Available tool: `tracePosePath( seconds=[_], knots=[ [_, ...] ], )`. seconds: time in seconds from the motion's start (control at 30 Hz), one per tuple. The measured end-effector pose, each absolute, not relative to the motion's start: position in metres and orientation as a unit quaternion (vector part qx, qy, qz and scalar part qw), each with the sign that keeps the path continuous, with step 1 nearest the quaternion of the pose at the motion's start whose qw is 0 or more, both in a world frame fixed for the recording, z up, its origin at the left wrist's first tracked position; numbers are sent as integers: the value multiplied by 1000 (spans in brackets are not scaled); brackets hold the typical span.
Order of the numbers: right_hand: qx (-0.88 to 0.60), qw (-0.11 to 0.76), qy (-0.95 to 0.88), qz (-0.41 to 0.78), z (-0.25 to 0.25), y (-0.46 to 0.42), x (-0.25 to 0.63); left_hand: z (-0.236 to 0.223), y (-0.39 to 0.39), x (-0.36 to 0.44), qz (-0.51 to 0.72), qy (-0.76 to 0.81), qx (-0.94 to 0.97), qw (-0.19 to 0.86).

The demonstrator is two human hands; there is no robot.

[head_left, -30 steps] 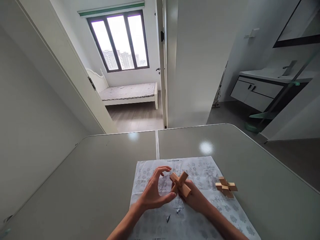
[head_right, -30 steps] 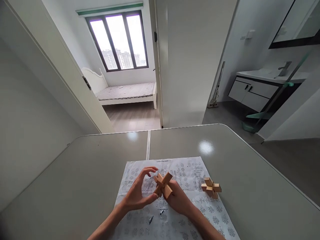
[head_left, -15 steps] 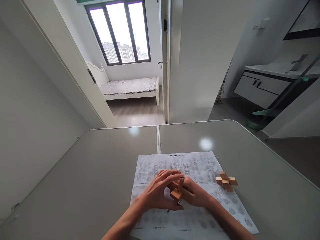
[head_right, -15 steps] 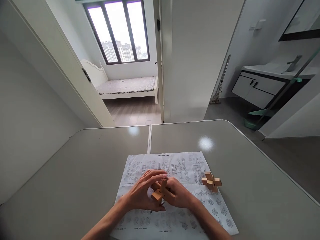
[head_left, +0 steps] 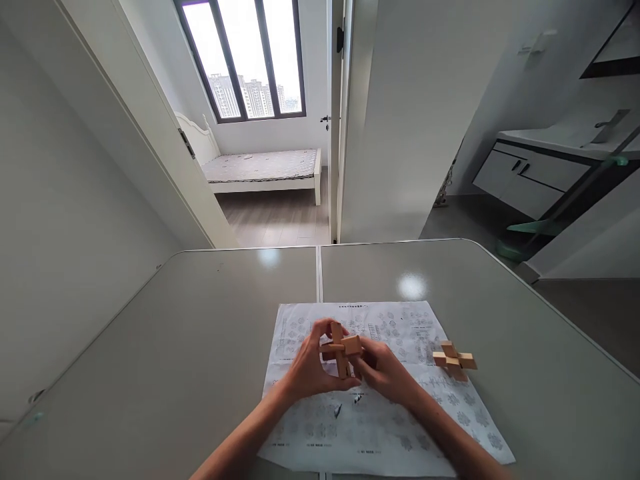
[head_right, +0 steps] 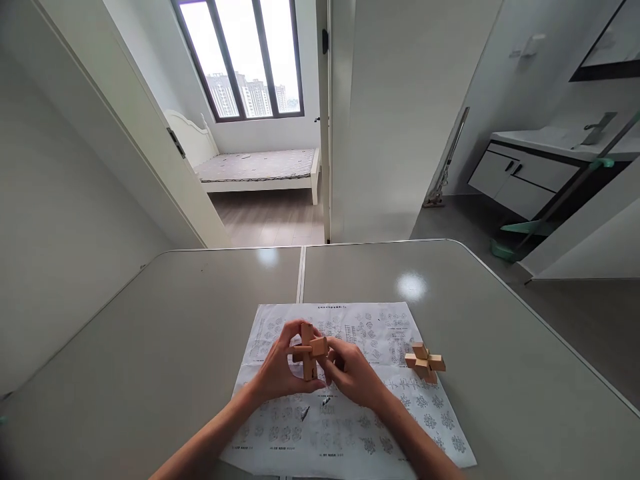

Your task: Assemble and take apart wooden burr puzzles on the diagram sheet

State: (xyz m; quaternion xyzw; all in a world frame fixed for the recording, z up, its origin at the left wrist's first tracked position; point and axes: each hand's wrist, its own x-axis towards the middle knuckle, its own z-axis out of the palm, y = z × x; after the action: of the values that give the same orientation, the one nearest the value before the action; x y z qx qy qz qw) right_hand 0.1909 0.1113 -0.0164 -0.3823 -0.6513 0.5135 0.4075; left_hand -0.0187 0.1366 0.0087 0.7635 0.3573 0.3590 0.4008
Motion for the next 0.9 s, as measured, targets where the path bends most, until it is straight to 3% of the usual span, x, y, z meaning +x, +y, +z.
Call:
tracePosePath(
  seconds=[0.4, 0.9],
  knots=[
    [-405, 400, -658, 493, -24, 107, 189, 11, 146, -17, 321, 355, 761, 438],
    [-425, 405, -689, 424, -4, 104, 183, 4, 149, -25, 344, 354, 662, 564]
  ],
)
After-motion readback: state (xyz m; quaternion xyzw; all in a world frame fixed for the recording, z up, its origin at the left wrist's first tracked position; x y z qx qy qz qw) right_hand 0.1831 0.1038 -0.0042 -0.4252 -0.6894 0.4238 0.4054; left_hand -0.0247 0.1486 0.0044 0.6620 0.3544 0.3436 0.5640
